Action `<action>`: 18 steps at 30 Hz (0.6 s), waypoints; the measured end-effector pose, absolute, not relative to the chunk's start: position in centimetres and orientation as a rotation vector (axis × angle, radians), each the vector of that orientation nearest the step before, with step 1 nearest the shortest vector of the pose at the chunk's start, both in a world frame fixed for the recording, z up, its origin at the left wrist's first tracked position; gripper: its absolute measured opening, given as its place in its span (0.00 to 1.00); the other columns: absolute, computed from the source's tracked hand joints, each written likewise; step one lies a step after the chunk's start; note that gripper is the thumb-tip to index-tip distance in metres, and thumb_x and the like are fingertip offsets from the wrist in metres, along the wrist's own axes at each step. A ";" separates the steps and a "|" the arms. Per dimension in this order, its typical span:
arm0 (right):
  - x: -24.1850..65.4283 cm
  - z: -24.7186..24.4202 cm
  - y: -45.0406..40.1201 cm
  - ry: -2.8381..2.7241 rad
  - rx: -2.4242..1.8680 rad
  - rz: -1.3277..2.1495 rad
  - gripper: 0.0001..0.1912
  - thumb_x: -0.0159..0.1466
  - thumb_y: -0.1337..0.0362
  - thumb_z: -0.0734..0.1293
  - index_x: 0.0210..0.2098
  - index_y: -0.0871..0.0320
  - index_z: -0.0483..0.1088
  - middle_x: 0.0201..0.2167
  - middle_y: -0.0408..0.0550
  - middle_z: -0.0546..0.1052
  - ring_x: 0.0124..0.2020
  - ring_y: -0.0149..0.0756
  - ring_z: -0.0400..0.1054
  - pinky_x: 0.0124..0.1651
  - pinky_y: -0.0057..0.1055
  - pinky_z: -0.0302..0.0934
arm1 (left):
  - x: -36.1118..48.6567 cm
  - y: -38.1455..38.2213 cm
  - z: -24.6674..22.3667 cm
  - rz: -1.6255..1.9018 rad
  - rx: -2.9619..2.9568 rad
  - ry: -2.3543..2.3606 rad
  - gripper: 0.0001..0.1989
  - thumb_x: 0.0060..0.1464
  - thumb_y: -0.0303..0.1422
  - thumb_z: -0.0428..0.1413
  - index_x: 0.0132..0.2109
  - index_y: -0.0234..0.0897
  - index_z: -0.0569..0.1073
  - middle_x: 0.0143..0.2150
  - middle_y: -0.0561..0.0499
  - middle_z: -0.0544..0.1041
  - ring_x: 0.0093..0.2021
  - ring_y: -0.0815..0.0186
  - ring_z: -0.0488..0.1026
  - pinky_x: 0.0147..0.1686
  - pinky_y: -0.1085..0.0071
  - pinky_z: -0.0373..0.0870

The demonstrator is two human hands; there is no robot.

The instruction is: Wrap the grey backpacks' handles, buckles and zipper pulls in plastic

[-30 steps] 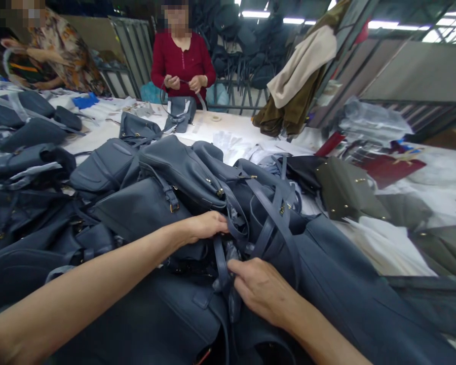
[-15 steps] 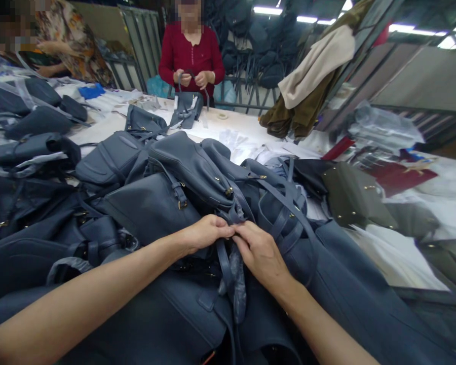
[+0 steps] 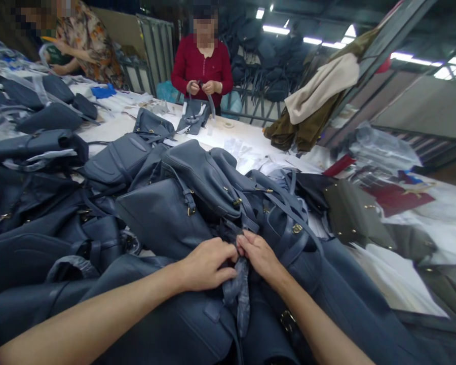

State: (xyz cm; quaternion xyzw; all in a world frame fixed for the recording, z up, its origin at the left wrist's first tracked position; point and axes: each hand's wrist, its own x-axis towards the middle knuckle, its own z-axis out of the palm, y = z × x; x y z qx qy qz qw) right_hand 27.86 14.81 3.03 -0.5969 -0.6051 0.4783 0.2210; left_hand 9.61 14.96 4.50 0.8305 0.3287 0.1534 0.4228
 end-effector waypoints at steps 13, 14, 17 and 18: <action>24.9 7.5 8.2 -1.234 -1.542 1.398 0.27 0.61 0.40 0.63 0.22 0.57 0.62 0.20 0.37 0.56 0.20 0.26 0.44 0.21 0.25 0.40 | 8.6 12.8 1.9 0.460 2.289 0.720 0.04 0.51 0.30 0.58 0.28 0.37 0.72 0.33 0.48 0.77 0.39 0.58 0.70 0.40 0.64 0.64; 24.8 7.5 8.4 -1.209 -1.549 1.383 0.27 0.61 0.40 0.63 0.22 0.57 0.62 0.20 0.37 0.56 0.20 0.26 0.44 0.21 0.25 0.40 | 8.8 12.7 1.8 0.519 2.176 0.767 0.05 0.49 0.27 0.57 0.27 0.37 0.71 0.31 0.48 0.77 0.39 0.58 0.70 0.42 0.64 0.64; 24.7 7.6 9.3 -1.252 -1.608 1.344 0.27 0.60 0.40 0.63 0.23 0.57 0.64 0.20 0.38 0.60 0.20 0.26 0.48 0.21 0.24 0.44 | 10.1 12.7 1.8 0.664 1.916 0.903 0.04 0.49 0.23 0.55 0.31 0.36 0.72 0.32 0.49 0.75 0.38 0.61 0.71 0.43 0.65 0.65; 24.7 7.7 9.7 -1.325 -1.625 1.318 0.26 0.61 0.41 0.63 0.24 0.57 0.65 0.21 0.39 0.62 0.20 0.27 0.50 0.22 0.24 0.47 | 10.7 12.6 2.0 0.693 1.866 0.930 0.04 0.50 0.23 0.55 0.33 0.36 0.72 0.34 0.49 0.75 0.39 0.61 0.71 0.44 0.65 0.66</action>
